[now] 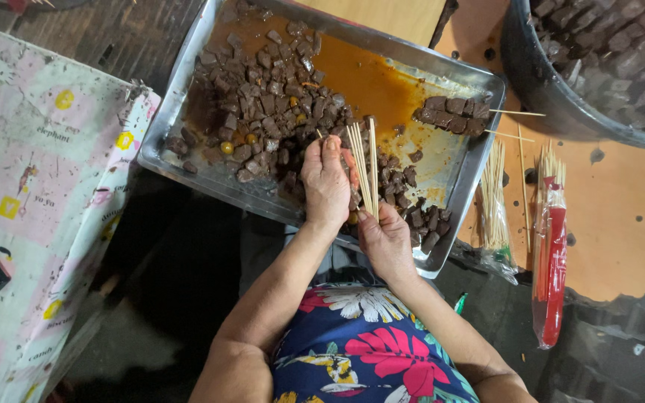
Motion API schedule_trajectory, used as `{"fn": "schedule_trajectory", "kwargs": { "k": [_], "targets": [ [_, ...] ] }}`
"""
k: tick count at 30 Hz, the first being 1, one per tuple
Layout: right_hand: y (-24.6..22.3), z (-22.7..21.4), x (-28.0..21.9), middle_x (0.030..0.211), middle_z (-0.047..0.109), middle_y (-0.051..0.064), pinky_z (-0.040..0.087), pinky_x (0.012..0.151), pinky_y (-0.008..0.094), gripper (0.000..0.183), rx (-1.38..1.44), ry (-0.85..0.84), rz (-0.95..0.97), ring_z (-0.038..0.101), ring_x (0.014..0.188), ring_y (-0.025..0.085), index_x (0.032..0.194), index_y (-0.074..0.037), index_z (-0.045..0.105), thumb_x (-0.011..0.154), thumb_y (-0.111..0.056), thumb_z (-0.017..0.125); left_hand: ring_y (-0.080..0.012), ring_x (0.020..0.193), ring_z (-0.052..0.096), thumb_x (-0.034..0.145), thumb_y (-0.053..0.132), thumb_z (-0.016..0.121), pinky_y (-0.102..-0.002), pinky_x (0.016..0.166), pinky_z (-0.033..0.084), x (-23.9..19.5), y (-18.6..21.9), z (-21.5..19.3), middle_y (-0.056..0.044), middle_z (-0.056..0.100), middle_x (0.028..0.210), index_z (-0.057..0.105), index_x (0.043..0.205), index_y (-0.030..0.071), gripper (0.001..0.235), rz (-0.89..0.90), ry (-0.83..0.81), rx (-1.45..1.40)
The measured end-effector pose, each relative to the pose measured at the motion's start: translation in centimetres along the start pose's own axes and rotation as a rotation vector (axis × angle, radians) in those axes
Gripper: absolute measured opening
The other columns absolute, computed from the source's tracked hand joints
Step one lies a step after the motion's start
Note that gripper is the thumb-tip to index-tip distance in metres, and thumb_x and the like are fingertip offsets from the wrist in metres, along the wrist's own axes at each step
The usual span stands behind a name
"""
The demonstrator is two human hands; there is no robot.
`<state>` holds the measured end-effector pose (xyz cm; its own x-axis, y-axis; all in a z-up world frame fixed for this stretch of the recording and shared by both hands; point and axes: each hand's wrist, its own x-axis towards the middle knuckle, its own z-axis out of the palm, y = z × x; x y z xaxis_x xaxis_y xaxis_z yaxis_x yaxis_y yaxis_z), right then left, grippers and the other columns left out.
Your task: The person is skewering pieces of meat from a metal tray onto wooden sticks by hand. They pick up a bundle of sticks and thread individual meat pieces onto them, placing the finished skewers into a large container.
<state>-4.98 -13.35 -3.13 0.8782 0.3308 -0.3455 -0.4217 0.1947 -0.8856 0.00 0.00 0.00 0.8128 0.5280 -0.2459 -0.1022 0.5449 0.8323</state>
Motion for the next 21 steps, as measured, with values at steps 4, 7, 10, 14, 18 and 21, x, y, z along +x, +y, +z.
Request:
{"fn": "schedule_trajectory", "kwargs": {
  "k": [4,7,10,14,18,21],
  "targets": [
    [-0.4,0.4,0.7,0.067,0.056,-0.006,0.034,0.044,0.022,0.009,-0.048,-0.013,0.015,0.044,0.051,0.004,0.099,-0.006,0.066,0.104,-0.012,0.060,-0.0105,0.054,0.053,0.111,0.030,0.047,-0.025,0.048,0.045,0.1,0.4,-0.1,-0.003,0.057,0.074,0.052,0.113,0.002,0.029,0.031,-0.034,0.004],
    [-0.3,0.9,1.2,0.073,0.059,-0.006,0.034,0.048,0.021,0.008,0.095,-0.072,-0.022,0.044,0.056,0.003,0.104,-0.005,0.067,0.103,-0.010,0.061,-0.0129,0.057,0.055,0.111,0.028,0.045,-0.026,0.050,0.047,0.2,0.9,-0.7,-0.006,0.059,0.077,0.055,0.112,0.002,0.028,0.034,-0.010,0.153],
    [-1.3,-0.1,1.3,0.063,0.054,-0.003,0.034,0.041,0.022,0.008,-0.020,0.021,0.009,0.044,0.047,0.006,0.098,-0.006,0.065,0.103,-0.012,0.062,-0.0172,0.094,0.064,0.120,0.022,0.031,-0.031,0.080,0.054,2.6,2.5,-3.0,-0.009,0.067,0.104,0.054,0.121,0.005,0.029,0.458,-0.253,0.665],
    [-2.6,-1.8,0.8,0.066,0.053,-0.003,0.037,0.041,0.023,0.009,0.021,0.013,-0.054,0.045,0.048,0.006,0.098,-0.007,0.063,0.103,-0.014,0.060,-0.0302,0.092,0.068,0.104,0.007,0.051,-0.043,0.074,0.061,10.2,5.8,-7.4,-0.021,0.065,0.110,0.055,0.125,-0.003,0.023,0.543,-0.069,1.352],
    [-3.2,-2.1,0.7,0.068,0.053,-0.004,0.038,0.044,0.023,0.010,0.016,0.032,-0.075,0.045,0.051,0.005,0.099,-0.007,0.061,0.104,-0.016,0.060,-0.0455,0.096,0.067,0.095,0.014,0.068,-0.053,0.079,0.057,14.8,6.0,-8.1,-0.029,0.067,0.103,0.059,0.109,-0.004,0.025,0.445,-0.045,1.666],
    [-2.9,-2.3,0.5,0.069,0.052,-0.005,0.036,0.043,0.023,0.011,0.064,0.030,-0.046,0.043,0.051,0.005,0.098,-0.008,0.060,0.105,-0.017,0.060,-0.0455,0.096,0.068,0.091,0.011,0.070,-0.053,0.079,0.057,15.8,5.4,-8.0,-0.028,0.068,0.103,0.060,0.106,-0.003,0.023,0.334,-0.045,1.718]
  ]
}}
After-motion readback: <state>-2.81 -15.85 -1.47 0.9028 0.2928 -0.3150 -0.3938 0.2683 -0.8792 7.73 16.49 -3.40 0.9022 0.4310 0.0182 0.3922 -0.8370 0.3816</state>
